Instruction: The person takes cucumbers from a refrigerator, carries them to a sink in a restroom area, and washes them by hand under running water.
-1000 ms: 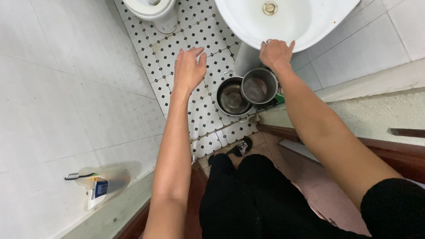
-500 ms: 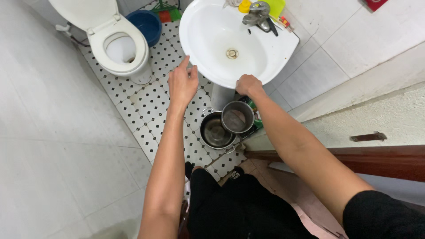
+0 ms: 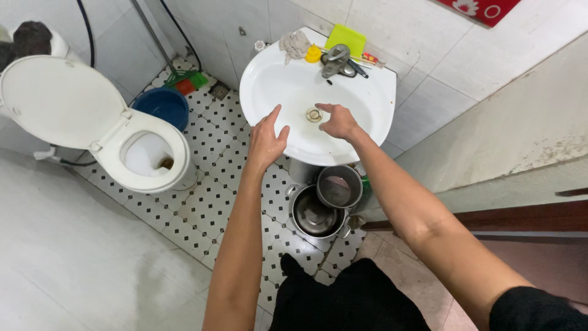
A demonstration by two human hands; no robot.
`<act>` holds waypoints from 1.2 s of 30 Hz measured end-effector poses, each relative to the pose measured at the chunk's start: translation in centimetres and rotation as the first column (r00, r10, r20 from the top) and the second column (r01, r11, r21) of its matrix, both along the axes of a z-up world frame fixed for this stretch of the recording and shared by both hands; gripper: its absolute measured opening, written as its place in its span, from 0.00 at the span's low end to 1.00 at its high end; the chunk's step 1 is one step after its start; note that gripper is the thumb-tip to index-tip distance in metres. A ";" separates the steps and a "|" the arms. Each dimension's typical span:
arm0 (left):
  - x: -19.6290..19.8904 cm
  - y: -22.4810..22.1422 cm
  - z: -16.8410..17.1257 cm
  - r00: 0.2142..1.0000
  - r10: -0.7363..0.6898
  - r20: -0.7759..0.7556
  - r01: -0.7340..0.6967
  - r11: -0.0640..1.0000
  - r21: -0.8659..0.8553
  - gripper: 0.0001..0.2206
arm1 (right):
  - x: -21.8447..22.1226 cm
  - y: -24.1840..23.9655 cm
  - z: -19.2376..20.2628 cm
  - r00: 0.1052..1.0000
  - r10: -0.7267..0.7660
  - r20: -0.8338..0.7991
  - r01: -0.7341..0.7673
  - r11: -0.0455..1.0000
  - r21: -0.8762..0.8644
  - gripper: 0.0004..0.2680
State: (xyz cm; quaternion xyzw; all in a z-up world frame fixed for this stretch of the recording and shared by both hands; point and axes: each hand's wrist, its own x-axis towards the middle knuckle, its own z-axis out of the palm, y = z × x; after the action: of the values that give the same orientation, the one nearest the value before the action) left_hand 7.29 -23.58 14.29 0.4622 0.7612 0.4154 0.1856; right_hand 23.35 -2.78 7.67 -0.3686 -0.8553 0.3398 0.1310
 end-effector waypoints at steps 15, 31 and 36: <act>-13.3 -3.0 -2.5 0.994 0.095 0.045 -0.090 0.989 -0.115 0.26 | -15.9 -3.8 2.6 0.990 -0.139 -0.002 0.132 0.947 -0.292 0.09; -39.3 -1.2 -3.8 0.911 0.345 -0.224 -0.370 0.926 -0.076 0.30 | -37.2 1.9 1.0 0.987 0.141 -0.080 -0.155 0.968 -0.197 0.12; -49.4 -1.1 -4.6 0.848 0.490 -0.201 -0.521 0.839 -0.154 0.32 | -45.8 4.6 1.2 0.943 0.287 -0.172 -0.300 0.952 -0.057 0.12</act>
State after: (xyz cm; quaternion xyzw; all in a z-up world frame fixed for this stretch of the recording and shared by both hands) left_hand -42.09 -24.67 9.71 0.2536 0.9064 0.3330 0.0562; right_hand -22.40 1.86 8.91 -0.2135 -0.8724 0.4193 0.1323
